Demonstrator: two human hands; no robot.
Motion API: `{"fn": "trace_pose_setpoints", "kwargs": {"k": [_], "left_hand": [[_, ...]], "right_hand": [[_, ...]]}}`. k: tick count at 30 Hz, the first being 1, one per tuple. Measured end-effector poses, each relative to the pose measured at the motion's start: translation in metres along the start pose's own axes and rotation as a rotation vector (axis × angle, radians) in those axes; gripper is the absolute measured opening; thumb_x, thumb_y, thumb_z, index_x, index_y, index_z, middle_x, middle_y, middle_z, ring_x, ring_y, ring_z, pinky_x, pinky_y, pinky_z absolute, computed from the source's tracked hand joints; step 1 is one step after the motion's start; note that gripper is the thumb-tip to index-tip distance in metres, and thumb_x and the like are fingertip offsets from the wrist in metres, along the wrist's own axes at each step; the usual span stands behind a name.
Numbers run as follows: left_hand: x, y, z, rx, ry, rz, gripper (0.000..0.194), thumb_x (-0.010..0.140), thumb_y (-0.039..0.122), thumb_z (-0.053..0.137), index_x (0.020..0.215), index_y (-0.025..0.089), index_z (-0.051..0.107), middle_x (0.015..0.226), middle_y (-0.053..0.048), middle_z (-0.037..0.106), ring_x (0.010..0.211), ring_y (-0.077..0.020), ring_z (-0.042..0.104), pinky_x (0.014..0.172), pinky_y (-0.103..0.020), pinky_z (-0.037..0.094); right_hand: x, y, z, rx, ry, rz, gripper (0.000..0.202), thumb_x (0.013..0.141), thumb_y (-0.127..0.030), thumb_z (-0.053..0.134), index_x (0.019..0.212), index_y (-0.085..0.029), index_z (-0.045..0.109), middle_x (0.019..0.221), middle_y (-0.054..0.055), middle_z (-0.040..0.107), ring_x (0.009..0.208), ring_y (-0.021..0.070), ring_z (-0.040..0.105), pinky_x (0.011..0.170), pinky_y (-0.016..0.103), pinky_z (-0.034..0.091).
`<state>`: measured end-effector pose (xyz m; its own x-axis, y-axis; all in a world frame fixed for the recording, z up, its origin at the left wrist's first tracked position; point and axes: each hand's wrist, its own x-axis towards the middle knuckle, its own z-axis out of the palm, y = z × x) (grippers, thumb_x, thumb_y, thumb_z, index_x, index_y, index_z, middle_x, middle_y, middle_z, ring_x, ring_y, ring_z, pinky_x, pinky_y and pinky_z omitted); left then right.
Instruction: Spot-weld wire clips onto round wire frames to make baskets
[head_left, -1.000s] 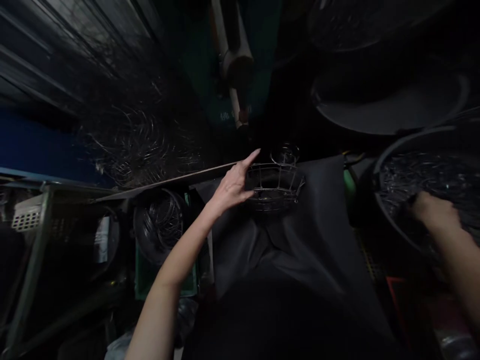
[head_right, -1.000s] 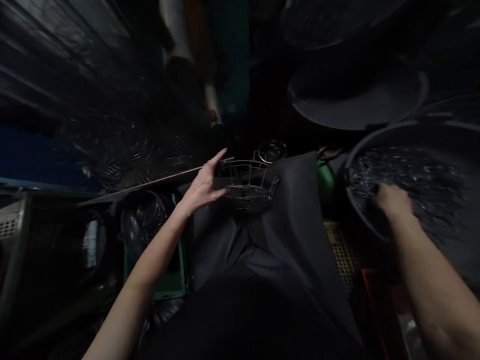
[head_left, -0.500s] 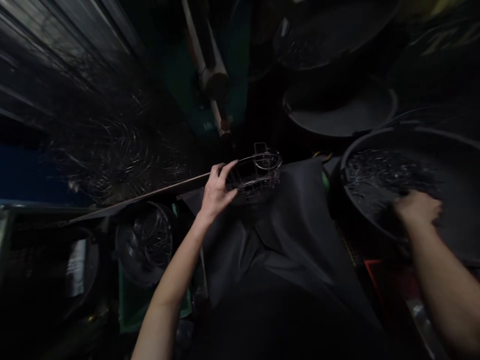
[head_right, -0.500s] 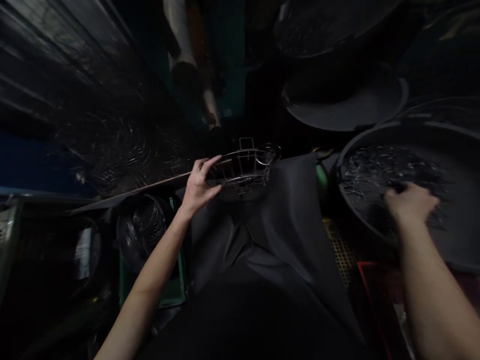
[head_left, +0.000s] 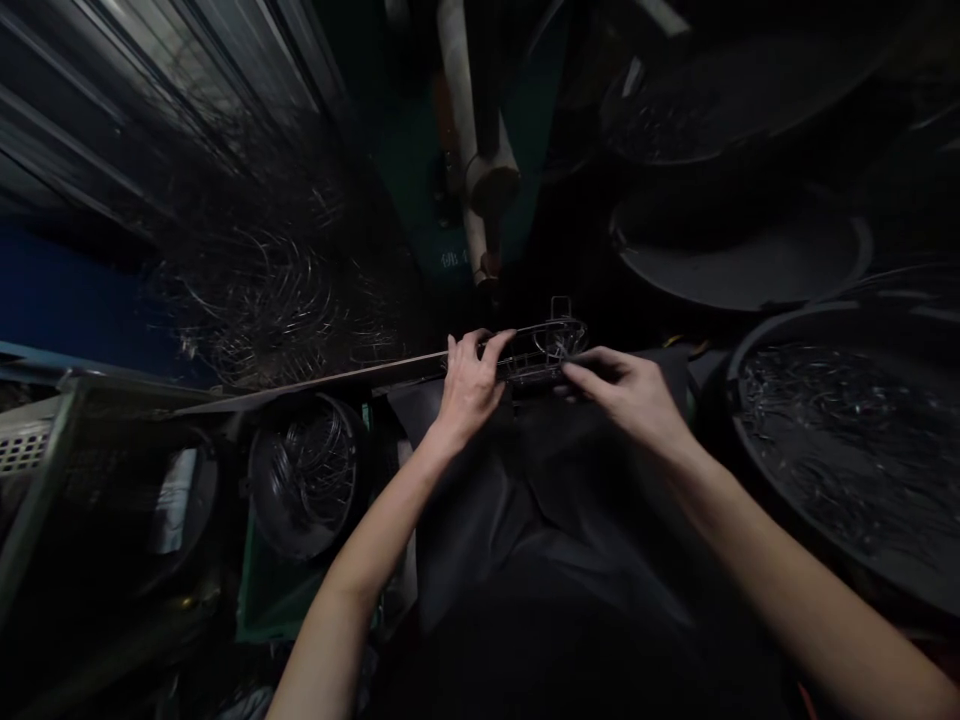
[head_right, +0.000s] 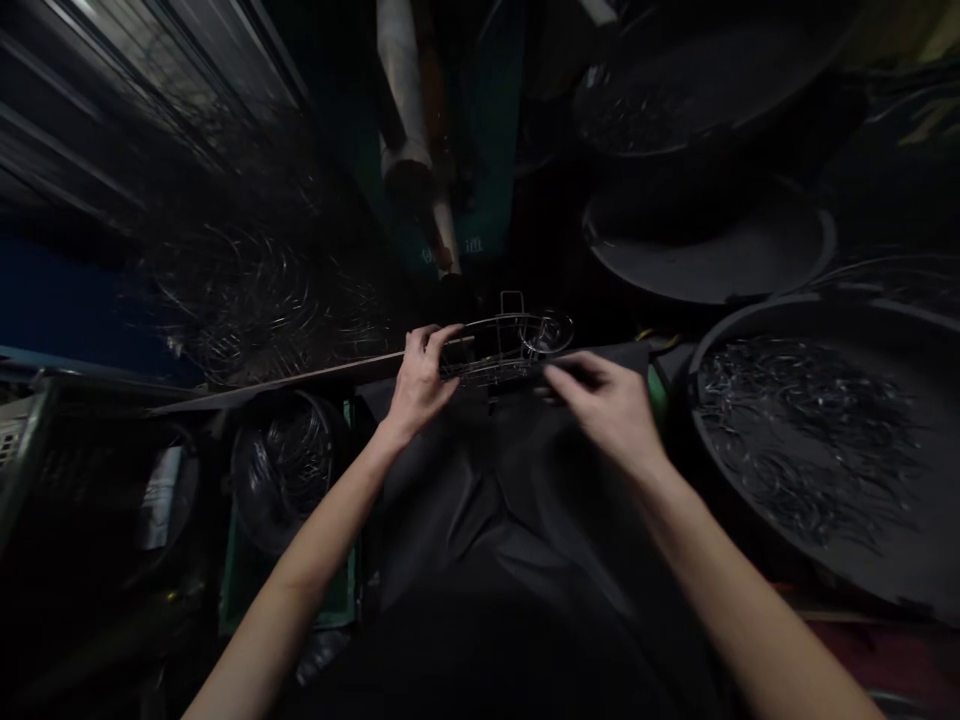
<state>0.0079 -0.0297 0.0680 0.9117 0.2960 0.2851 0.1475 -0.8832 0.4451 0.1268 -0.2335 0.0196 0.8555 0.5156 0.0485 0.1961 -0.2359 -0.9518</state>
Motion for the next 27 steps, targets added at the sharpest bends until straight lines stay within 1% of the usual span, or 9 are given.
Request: {"fn": "trace_pose_setpoints", "kwargs": {"k": [2,4,6,9,11,14,18,22,27], "left_hand": [[-0.002,-0.001,0.002,0.045,0.021,0.027,0.064,0.073,-0.001,0.052,0.132,0.023,0.043,0.123,-0.010,0.047,0.121,-0.0260,0.049,0.114,-0.060,0.027],[-0.004,-0.001,0.001,0.084,0.038,0.040,0.065,0.073,-0.002,0.048,0.133,0.023,0.043,0.123,-0.011,0.048,0.122,-0.0256,0.049,0.114,-0.061,0.026],[-0.005,-0.002,-0.002,0.101,0.041,0.040,0.066,0.074,-0.002,0.047,0.134,0.024,0.042,0.124,-0.011,0.048,0.123,-0.0252,0.049,0.114,-0.061,0.026],[-0.006,-0.002,-0.005,0.079,0.048,0.013,0.063,0.075,0.000,0.047,0.134,0.023,0.042,0.123,-0.010,0.049,0.123,-0.0244,0.049,0.115,-0.060,0.026],[-0.007,-0.002,-0.004,0.069,0.060,-0.004,0.062,0.077,0.000,0.046,0.134,0.024,0.043,0.123,-0.010,0.049,0.122,-0.0237,0.050,0.115,-0.060,0.026],[-0.009,-0.002,0.000,0.103,0.061,0.015,0.060,0.081,0.002,0.046,0.135,0.026,0.042,0.125,-0.010,0.048,0.123,-0.0239,0.049,0.115,-0.062,0.025],[-0.008,-0.001,0.002,0.134,0.060,0.023,0.056,0.084,0.003,0.044,0.136,0.025,0.043,0.126,-0.011,0.048,0.124,-0.0246,0.049,0.115,-0.063,0.023],[-0.005,-0.001,0.000,0.075,0.056,-0.007,0.059,0.082,0.002,0.043,0.137,0.024,0.041,0.127,-0.012,0.048,0.125,-0.0255,0.048,0.114,-0.064,0.024],[-0.001,-0.002,0.002,0.045,0.124,0.007,0.059,0.081,0.002,0.045,0.135,0.025,0.042,0.124,-0.010,0.047,0.123,-0.0227,0.049,0.116,-0.059,0.024]], "right_hand": [[0.014,-0.026,0.028,0.055,-0.092,0.051,0.037,0.077,-0.054,0.066,0.090,-0.021,0.070,0.078,0.005,0.068,0.065,0.0211,0.065,0.057,0.035,0.055],[0.022,-0.046,0.042,0.066,-0.125,0.084,0.033,0.075,-0.051,0.067,0.086,-0.020,0.069,0.078,0.003,0.068,0.062,0.0184,0.064,0.056,0.031,0.053],[0.022,-0.060,0.049,0.036,-0.076,0.069,0.031,0.075,-0.048,0.068,0.084,-0.019,0.069,0.076,0.003,0.068,0.062,0.0168,0.063,0.057,0.030,0.051],[0.017,-0.072,0.054,0.010,0.015,0.034,0.030,0.074,-0.048,0.067,0.081,-0.018,0.069,0.073,0.002,0.067,0.063,0.0164,0.062,0.060,0.029,0.049],[0.015,-0.074,0.054,0.013,0.042,0.056,0.030,0.073,-0.048,0.066,0.077,-0.018,0.068,0.071,0.002,0.066,0.061,0.0160,0.060,0.057,0.028,0.048],[0.020,-0.072,0.053,-0.020,0.034,0.077,0.026,0.073,-0.045,0.067,0.074,-0.018,0.066,0.070,0.002,0.065,0.060,0.0154,0.058,0.057,0.028,0.047],[0.028,-0.068,0.051,-0.019,0.013,0.040,0.025,0.075,-0.043,0.068,0.079,-0.018,0.066,0.077,0.002,0.067,0.065,0.0151,0.060,0.064,0.028,0.050],[0.026,-0.070,0.055,0.029,0.034,-0.002,0.027,0.077,-0.045,0.066,0.081,-0.018,0.066,0.078,0.003,0.066,0.068,0.0155,0.060,0.062,0.027,0.050],[0.024,-0.070,0.057,0.024,0.066,-0.068,0.026,0.080,-0.044,0.066,0.085,-0.019,0.066,0.080,0.002,0.065,0.072,0.0153,0.060,0.066,0.027,0.050]]}}
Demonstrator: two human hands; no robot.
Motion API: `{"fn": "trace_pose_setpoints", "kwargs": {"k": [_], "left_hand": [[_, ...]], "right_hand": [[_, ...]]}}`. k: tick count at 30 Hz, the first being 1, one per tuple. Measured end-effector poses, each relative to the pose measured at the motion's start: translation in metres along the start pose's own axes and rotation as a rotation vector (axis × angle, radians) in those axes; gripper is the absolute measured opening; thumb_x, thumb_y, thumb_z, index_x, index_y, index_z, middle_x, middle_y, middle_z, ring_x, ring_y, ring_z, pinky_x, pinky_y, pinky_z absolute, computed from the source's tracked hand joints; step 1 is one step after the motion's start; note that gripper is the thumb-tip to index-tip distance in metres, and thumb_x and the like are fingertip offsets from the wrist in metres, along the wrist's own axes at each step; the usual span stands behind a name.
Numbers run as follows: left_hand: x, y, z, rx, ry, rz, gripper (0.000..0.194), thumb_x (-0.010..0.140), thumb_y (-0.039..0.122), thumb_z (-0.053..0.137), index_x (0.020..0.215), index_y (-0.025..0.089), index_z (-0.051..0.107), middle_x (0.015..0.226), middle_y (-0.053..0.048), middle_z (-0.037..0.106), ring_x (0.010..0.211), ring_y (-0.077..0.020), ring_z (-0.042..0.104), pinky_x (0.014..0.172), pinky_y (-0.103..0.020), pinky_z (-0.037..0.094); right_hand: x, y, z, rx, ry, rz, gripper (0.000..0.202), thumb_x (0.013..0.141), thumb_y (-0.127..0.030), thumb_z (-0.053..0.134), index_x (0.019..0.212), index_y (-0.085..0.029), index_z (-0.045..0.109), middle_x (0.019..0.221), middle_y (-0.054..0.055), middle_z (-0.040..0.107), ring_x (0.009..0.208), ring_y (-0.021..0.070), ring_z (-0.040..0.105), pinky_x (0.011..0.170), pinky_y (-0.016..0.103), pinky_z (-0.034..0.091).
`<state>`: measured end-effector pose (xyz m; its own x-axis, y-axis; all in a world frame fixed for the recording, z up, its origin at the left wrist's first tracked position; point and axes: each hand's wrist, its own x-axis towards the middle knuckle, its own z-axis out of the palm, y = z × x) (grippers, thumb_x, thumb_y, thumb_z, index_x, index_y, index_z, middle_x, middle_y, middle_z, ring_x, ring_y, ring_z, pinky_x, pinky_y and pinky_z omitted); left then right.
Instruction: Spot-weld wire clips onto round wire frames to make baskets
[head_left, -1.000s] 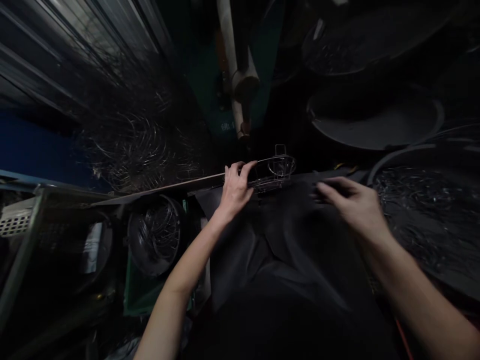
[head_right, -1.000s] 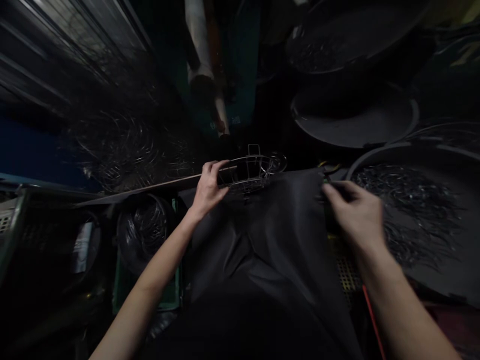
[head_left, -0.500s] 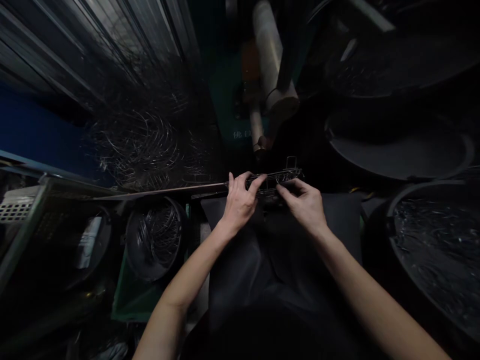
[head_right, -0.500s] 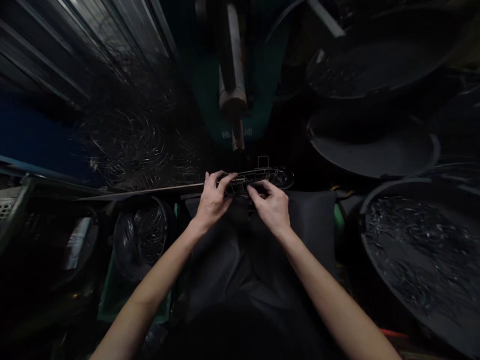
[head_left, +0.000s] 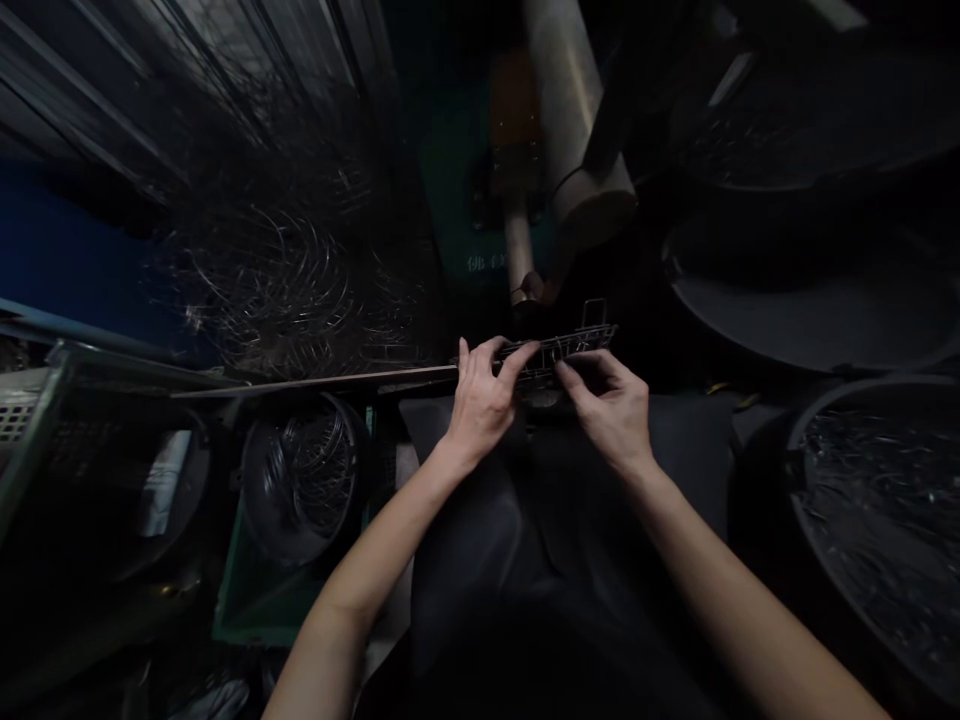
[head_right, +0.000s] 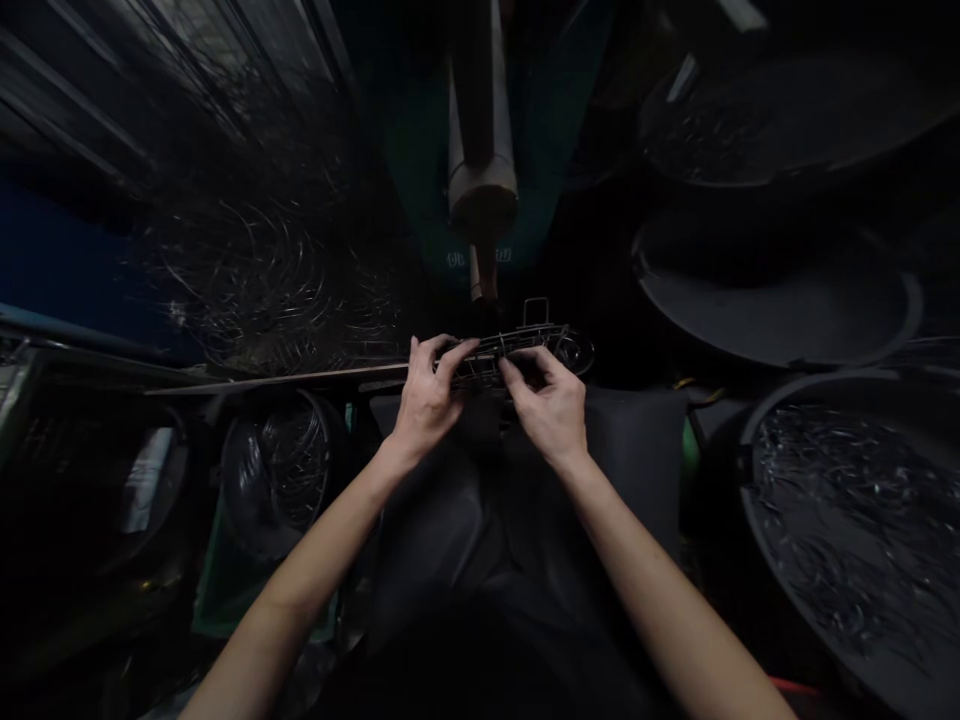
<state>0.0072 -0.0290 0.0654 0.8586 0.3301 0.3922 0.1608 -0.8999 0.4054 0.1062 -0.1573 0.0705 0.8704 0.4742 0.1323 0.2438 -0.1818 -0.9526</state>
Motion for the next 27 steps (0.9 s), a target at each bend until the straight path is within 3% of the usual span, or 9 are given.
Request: {"fn": "trace_pose_setpoints", "kwargs": {"k": [6,14,27], "left_hand": [[0.004,-0.002,0.004,-0.025,0.037,0.019,0.054,0.085,0.007,0.050,0.134,0.026,0.041,0.123,-0.009,0.047,0.123,-0.0223,0.049,0.116,-0.059,0.024],[0.010,-0.010,0.009,-0.027,0.091,0.065,0.063,0.079,0.000,0.050,0.136,0.025,0.038,0.124,-0.010,0.046,0.123,-0.0232,0.049,0.115,-0.061,0.025],[0.026,-0.018,0.011,-0.040,0.116,0.064,0.059,0.081,0.004,0.053,0.135,0.024,0.039,0.122,-0.009,0.047,0.121,-0.0232,0.050,0.115,-0.059,0.026]], "right_hand": [[0.003,0.002,0.002,-0.010,0.032,-0.067,0.024,0.083,-0.043,0.064,0.084,-0.019,0.065,0.078,0.002,0.064,0.070,0.0151,0.060,0.065,0.027,0.050],[0.009,0.006,0.005,-0.010,0.043,-0.133,0.020,0.084,-0.039,0.065,0.085,-0.018,0.066,0.080,0.001,0.065,0.072,0.0140,0.061,0.067,0.026,0.048],[0.027,0.005,0.011,0.015,0.036,-0.179,0.020,0.084,-0.038,0.064,0.085,-0.018,0.065,0.079,0.001,0.065,0.069,0.0126,0.060,0.066,0.025,0.047]]}}
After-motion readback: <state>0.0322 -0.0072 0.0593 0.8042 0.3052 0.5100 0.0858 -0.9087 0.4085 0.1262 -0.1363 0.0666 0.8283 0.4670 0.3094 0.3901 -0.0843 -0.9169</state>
